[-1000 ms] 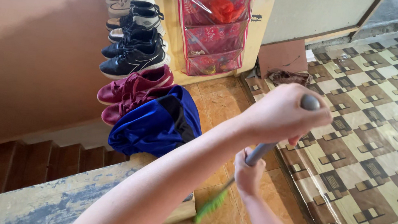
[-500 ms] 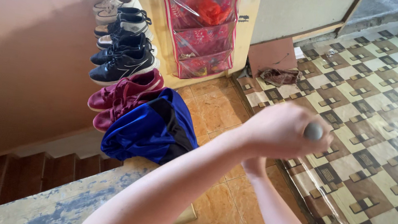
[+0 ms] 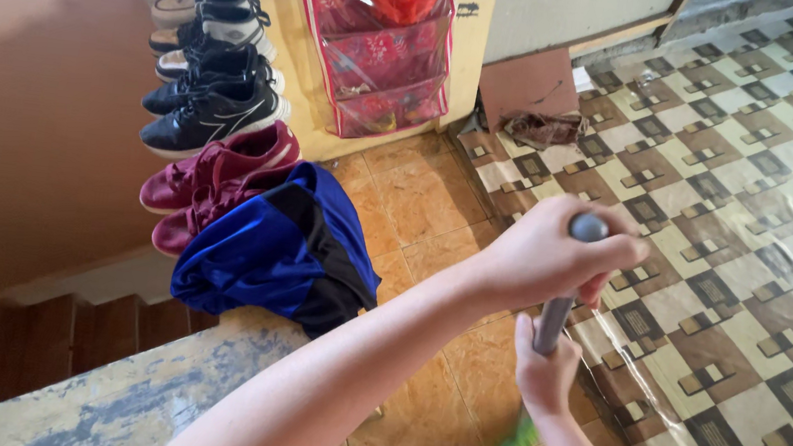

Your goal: The person sweeps the floor using a broom, moving the broom across the tiled surface in a hallway and then into an adjacent room containing a bed.

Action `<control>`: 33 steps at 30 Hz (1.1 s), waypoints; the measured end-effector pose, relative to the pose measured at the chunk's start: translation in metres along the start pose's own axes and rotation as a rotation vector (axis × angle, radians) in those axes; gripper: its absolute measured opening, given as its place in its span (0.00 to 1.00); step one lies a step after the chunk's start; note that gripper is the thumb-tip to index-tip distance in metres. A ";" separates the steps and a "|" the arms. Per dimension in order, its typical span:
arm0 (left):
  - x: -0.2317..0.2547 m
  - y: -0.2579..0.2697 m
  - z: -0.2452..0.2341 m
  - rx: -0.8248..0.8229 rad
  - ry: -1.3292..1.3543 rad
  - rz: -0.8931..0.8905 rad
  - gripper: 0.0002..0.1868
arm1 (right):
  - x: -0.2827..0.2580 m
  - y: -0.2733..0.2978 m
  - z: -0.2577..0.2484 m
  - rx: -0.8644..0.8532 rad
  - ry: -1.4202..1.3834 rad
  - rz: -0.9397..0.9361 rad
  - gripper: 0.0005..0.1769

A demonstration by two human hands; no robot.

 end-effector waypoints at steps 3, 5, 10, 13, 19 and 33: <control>0.021 -0.012 -0.003 0.009 -0.237 0.030 0.15 | 0.018 -0.027 0.030 0.016 -0.132 -0.043 0.15; 0.023 -0.016 0.004 -0.033 -0.391 0.039 0.14 | 0.028 -0.044 0.051 -0.007 -0.184 -0.096 0.15; 0.002 -0.026 0.027 -0.089 -0.802 0.106 0.14 | 0.040 -0.083 0.098 -0.120 -0.234 -0.226 0.16; -0.002 -0.040 0.032 -0.113 -0.823 0.095 0.11 | 0.029 -0.100 0.096 -0.158 -0.247 -0.241 0.16; 0.044 -0.099 0.020 -0.073 -0.579 0.191 0.16 | -0.024 -0.118 0.042 -0.180 -0.205 -0.146 0.16; -0.054 -0.136 0.072 -0.091 0.075 0.012 0.15 | 0.058 -0.108 -0.115 0.017 0.213 0.009 0.20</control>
Point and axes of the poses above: each hand's wrist, its own y-axis away from the middle knuckle, its own z-axis out of the palm, x = y × z, the point moved 8 cm from there along -y, towards the middle knuckle, and after that the axes turned 12 degrees about -y, right-handed, at the moved point
